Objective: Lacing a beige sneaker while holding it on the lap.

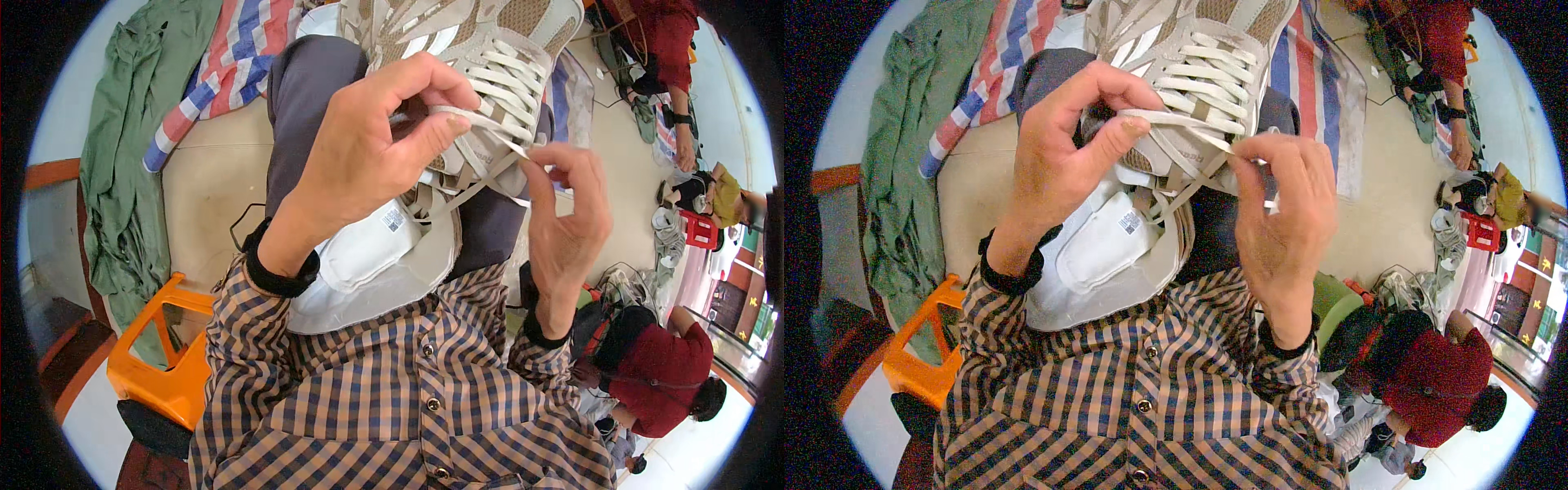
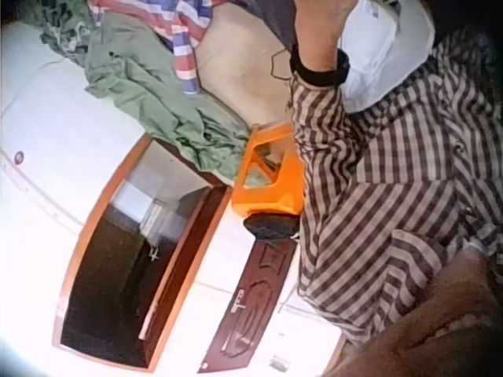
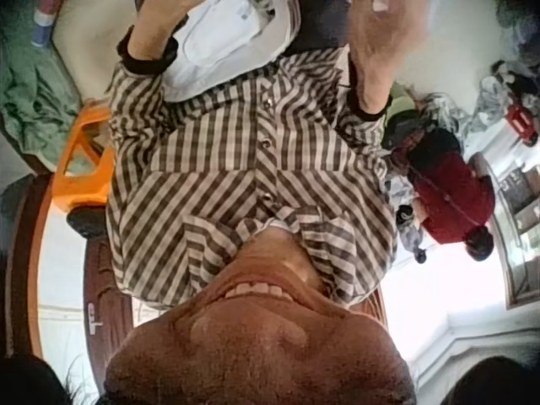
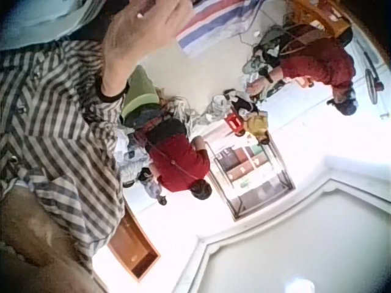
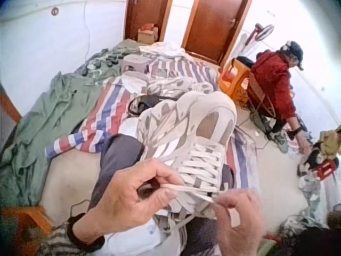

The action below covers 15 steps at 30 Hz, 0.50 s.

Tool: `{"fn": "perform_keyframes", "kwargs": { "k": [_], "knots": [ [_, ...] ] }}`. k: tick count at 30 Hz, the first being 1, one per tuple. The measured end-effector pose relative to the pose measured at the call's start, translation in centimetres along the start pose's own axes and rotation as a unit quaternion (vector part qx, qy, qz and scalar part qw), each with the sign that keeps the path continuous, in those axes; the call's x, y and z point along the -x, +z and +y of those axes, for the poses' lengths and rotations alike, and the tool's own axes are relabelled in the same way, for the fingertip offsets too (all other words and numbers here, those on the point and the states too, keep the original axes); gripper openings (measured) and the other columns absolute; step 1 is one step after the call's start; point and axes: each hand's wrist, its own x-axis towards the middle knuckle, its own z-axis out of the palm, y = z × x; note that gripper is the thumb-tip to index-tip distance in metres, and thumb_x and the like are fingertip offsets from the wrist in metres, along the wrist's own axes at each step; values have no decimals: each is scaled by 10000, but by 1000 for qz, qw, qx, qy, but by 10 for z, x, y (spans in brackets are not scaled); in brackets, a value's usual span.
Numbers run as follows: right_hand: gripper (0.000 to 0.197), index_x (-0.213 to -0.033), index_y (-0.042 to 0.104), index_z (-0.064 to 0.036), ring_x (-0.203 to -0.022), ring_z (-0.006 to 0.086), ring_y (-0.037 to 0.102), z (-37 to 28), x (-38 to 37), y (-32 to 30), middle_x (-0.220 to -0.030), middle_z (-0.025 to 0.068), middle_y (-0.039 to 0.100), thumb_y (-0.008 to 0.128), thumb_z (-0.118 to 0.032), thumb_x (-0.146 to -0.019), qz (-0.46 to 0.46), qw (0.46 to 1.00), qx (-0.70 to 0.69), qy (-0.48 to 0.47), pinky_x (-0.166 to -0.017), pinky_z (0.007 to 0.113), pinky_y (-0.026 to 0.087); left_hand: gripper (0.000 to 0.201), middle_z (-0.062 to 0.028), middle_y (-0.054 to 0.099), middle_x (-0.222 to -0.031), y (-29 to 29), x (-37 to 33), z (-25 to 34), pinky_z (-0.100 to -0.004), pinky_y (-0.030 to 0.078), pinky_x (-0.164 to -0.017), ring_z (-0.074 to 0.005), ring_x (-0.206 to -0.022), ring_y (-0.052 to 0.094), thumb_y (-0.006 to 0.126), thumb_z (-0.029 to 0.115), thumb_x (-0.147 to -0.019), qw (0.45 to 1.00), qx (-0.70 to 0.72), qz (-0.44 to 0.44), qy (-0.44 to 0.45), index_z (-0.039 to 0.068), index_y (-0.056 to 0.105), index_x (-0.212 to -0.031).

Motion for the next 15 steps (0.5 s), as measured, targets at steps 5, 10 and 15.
{"fn": "perform_keyframes", "kwargs": {
  "k": [5,10,15],
  "knots": [
    [134,-887,651,-24,-684,199,573,2,15,-18,-773,84,597,680,35,-770,-64,997,-8,51,-646,302,454,137,-16,618,-837,0,1,-1,-239,453,-750,-94,-794,551,645,122,-877,1000,-3,2,9,19,628,-965],
    [181,-955,672,-19,-671,167,565,24,41,-11,-790,83,622,684,18,-779,-32,996,-12,85,-645,292,452,126,-8,603,-833,1,0,3,-230,444,-757,-90,-798,537,637,107,-879,1000,3,-4,-9,21,628,-970],
    [156,-964,665,-17,-678,115,542,21,49,-13,-784,47,622,668,7,-811,-44,979,-84,181,-637,265,441,126,11,585,-892,1,0,1,-202,418,-766,-66,-812,510,609,46,-883,999,12,-16,-27,5,615,-1002]
  ]
}}
